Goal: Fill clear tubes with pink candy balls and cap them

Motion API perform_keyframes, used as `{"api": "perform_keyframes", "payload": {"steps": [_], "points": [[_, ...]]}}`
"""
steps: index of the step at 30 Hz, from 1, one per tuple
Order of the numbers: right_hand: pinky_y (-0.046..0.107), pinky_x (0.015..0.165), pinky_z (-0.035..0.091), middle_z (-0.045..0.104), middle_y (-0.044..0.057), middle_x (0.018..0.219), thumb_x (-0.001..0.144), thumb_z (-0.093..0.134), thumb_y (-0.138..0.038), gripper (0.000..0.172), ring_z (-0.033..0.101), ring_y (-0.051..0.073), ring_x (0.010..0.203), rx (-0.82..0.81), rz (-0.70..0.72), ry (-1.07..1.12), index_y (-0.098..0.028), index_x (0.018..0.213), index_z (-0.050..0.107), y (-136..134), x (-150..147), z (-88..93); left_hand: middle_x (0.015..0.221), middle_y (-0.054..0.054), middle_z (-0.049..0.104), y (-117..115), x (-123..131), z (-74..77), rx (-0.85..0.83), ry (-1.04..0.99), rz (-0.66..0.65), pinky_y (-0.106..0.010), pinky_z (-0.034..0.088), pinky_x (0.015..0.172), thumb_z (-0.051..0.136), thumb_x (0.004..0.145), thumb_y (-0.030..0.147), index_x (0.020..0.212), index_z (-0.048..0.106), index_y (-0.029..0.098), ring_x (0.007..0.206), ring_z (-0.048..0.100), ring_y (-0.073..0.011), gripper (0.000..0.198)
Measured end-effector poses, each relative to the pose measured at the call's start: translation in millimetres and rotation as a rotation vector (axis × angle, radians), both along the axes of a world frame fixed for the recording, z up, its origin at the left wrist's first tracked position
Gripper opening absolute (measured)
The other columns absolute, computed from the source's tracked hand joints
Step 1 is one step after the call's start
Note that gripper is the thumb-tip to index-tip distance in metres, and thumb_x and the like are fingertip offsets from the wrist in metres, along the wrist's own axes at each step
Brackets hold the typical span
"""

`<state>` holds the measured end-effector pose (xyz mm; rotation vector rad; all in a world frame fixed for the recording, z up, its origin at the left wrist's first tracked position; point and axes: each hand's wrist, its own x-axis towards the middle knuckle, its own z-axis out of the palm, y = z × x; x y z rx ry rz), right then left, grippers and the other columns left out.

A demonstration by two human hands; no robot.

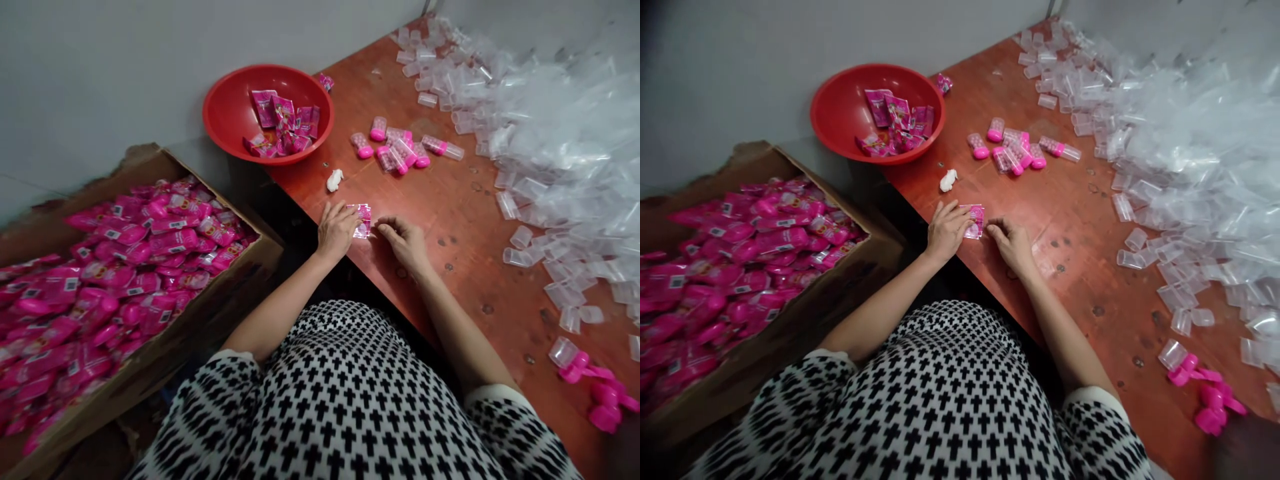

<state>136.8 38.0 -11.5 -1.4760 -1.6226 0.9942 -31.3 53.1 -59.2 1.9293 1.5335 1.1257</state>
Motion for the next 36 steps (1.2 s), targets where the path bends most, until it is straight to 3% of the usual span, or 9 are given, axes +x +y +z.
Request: {"api": "perform_keyframes", "payload": {"steps": [6, 11, 14, 19, 23, 26, 29, 32, 36], "points": [[0.026, 0.065, 0.051, 0.069, 0.001, 0.082, 0.072, 0.068, -0.046, 0.035, 0.065, 0.013, 0.072, -0.096, -0.13, 0.293, -0.019, 0.093, 0.06, 12.3, -20.8, -2.4, 0.122, -0.005, 0.065, -7.9, -1.8, 1.9, 0.069, -0.14, -0.014, -0.05, 0.022, 0.114, 0.05, 0.09, 0.029, 0.1, 0.07, 0.023, 0.128, 0.047, -0.0213, 0.023], [0.02, 0.048, 0.043, 0.062, -0.007, 0.062, 0.059, 0.078, -0.032, 0.041, 0.056, 0.008, 0.051, -0.215, -0.161, 0.511, -0.019, 0.091, 0.057, 23.3, -31.0, 5.8, 0.127, -0.007, 0.061, -16.5, -6.9, 20.1, 0.059, -0.306, -0.015, -0.046, 0.028, 0.113, 0.059, 0.084, 0.033, 0.11, 0.067, 0.022, 0.128, 0.048, -0.0222, 0.029], [0.017, 0.048, 0.04, 0.063, -0.007, 0.059, 0.057, 0.078, -0.027, 0.038, 0.054, 0.006, 0.05, -0.18, -0.164, 0.546, -0.018, 0.088, 0.057, 28.6, -31.8, 14.6, 0.122, -0.009, 0.064, -20.0, -11.7, 30.6, -0.156, -0.628, 0.024, -0.041, 0.042, 0.104, 0.067, 0.076, 0.043, 0.116, 0.063, 0.02, 0.117, 0.057, -0.0241, 0.047], [0.02, 0.051, 0.042, 0.064, -0.006, 0.059, 0.056, 0.079, -0.028, 0.039, 0.056, 0.008, 0.052, -0.259, 0.026, 0.471, -0.017, 0.087, 0.059, 32.7, -30.1, 19.5, 0.084, -0.007, 0.072, -19.7, -13.7, 36.7, -0.622, -1.089, -0.14, -0.034, 0.056, 0.079, 0.072, 0.068, 0.049, 0.085, 0.072, 0.012, 0.08, 0.068, -0.0181, 0.041], [0.025, 0.057, 0.046, 0.065, -0.002, 0.064, 0.066, 0.072, -0.035, 0.028, 0.058, 0.012, 0.056, -0.219, 0.157, 0.217, -0.016, 0.083, 0.061, 53.6, -16.9, 21.1, 0.071, -0.005, 0.07, -16.3, -13.7, 35.5, -0.698, -1.149, -0.053, -0.027, 0.057, 0.069, 0.081, 0.059, 0.039, 0.074, 0.073, 0.01, 0.066, 0.066, -0.0134, 0.034], [0.032, 0.068, 0.048, 0.069, 0.006, 0.079, 0.081, 0.055, -0.031, 0.021, 0.061, 0.018, 0.07, 0.086, 0.091, -0.24, -0.015, 0.091, 0.064, 90.5, -1.3, 30.0, 0.065, -0.005, 0.068, -16.3, -13.8, 36.4, -0.754, -1.185, 0.035, -0.025, 0.056, 0.062, 0.085, 0.051, 0.037, 0.071, 0.072, 0.009, 0.06, 0.064, -0.0123, 0.037], [0.041, 0.085, 0.044, 0.066, 0.015, 0.111, 0.086, 0.045, -0.021, 0.033, 0.06, 0.027, 0.1, 0.312, 0.046, -0.748, -0.014, 0.115, 0.059, 134.0, 6.0, 40.3, 0.064, -0.005, 0.067, -18.0, -13.0, 37.7, -0.802, -1.227, 0.058, -0.024, 0.056, 0.059, 0.087, 0.046, 0.036, 0.065, 0.07, 0.008, 0.058, 0.063, -0.0118, 0.038], [0.045, 0.087, 0.043, 0.055, 0.02, 0.129, 0.088, 0.043, -0.026, 0.045, 0.054, 0.034, 0.112, 0.293, 0.127, -1.045, -0.014, 0.132, 0.048, 166.7, 2.5, 45.5, 0.063, -0.005, 0.066, -18.3, -12.9, 36.8, -0.818, -1.262, 0.077, -0.021, 0.053, 0.054, 0.087, 0.045, 0.034, 0.057, 0.064, 0.009, 0.055, 0.061, -0.0104, 0.036], [0.046, 0.082, 0.045, 0.063, 0.024, 0.111, 0.089, 0.041, -0.033, 0.039, 0.06, 0.035, 0.101, 0.162, 0.105, -1.15, -0.01, 0.114, 0.06, 178.6, 5.5, 45.6, 0.066, -0.004, 0.067, -16.7, -16.8, 34.8, -0.775, -1.36, 0.138, -0.023, 0.055, 0.056, 0.084, 0.055, 0.033, 0.066, 0.066, 0.009, 0.057, 0.062, -0.0108, 0.031]]}}
